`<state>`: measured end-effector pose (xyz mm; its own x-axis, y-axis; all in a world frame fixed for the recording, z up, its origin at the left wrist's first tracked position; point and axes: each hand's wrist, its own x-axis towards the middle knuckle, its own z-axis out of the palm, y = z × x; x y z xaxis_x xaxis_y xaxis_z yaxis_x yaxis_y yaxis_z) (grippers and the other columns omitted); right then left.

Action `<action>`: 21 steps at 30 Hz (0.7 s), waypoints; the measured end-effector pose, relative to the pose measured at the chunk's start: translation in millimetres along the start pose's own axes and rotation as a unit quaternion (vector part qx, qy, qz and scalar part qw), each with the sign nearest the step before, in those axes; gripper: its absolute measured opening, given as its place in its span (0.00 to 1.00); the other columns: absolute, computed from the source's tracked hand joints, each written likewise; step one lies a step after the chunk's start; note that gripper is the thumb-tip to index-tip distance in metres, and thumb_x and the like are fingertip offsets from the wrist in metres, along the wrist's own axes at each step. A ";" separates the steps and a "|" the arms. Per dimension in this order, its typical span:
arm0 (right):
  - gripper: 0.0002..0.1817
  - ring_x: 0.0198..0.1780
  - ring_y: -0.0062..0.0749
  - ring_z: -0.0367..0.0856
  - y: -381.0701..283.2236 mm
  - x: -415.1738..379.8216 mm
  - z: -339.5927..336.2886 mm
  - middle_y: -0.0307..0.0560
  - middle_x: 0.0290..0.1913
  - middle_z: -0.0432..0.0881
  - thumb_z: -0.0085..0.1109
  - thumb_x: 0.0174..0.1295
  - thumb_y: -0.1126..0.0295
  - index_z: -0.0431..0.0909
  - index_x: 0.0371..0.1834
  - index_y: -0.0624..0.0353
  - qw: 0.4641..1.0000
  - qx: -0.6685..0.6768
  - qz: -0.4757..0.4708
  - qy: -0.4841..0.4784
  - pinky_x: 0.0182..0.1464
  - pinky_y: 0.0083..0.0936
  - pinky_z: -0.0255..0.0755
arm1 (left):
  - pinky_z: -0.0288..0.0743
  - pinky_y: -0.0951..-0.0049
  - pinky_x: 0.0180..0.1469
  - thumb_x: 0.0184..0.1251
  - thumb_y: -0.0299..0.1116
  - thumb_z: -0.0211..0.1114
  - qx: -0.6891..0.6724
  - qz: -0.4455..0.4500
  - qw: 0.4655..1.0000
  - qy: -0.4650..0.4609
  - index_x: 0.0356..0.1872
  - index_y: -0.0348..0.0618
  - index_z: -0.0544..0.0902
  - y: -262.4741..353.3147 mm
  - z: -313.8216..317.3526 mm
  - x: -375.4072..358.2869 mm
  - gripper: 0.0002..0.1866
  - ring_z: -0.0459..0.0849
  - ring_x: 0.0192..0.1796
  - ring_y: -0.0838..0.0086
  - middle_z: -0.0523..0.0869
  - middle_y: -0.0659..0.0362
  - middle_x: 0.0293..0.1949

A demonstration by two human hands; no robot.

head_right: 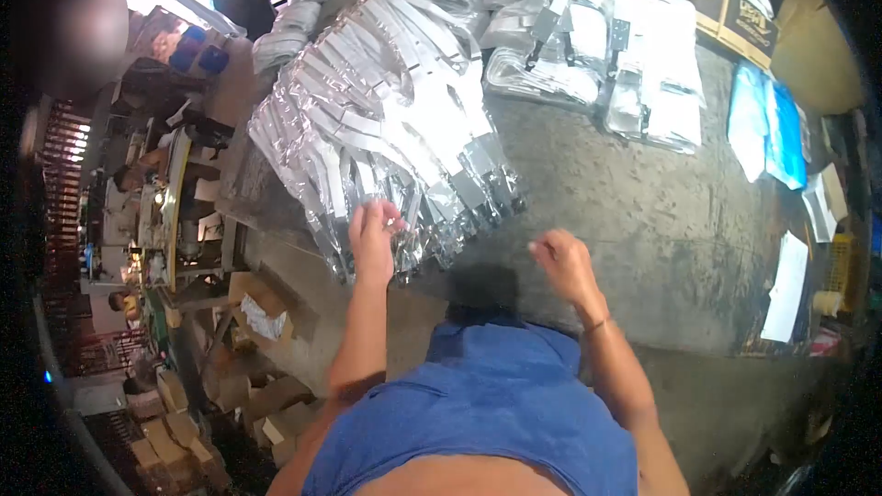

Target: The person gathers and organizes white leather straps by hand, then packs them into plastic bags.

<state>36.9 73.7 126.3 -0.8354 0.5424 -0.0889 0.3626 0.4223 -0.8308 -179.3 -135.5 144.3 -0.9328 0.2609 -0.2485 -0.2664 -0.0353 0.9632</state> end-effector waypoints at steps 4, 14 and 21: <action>0.07 0.35 0.49 0.79 -22.1 60.3 28.6 0.53 0.30 0.79 0.59 0.59 0.69 0.81 0.34 0.62 0.997 0.040 -0.060 -0.001 0.38 0.38 0.72 | 0.75 0.70 0.45 0.73 0.40 0.55 -0.034 -0.036 0.997 0.057 0.51 0.37 0.74 -9.4 -1.2 42.7 0.17 0.79 0.43 0.71 0.80 0.53 0.45; 0.23 0.46 0.52 0.79 -76.8 145.4 126.3 0.57 0.45 0.80 0.62 0.56 0.68 0.72 0.55 0.61 0.996 -0.045 -0.082 0.011 0.48 0.40 0.73 | 0.76 0.76 0.33 0.64 0.39 0.66 0.142 -0.043 0.988 0.050 0.54 0.33 0.73 -6.6 17.0 87.4 0.24 0.79 0.36 0.75 0.79 0.53 0.43; 0.30 0.49 0.52 0.77 -71.7 160.0 133.7 0.58 0.47 0.79 0.66 0.53 0.64 0.68 0.59 0.61 0.997 -0.004 -0.035 -0.073 0.51 0.41 0.71 | 0.69 0.80 0.38 0.64 0.37 0.66 0.120 0.008 0.988 0.092 0.48 0.39 0.72 -26.7 15.1 93.7 0.18 0.71 0.35 0.79 0.73 0.60 0.35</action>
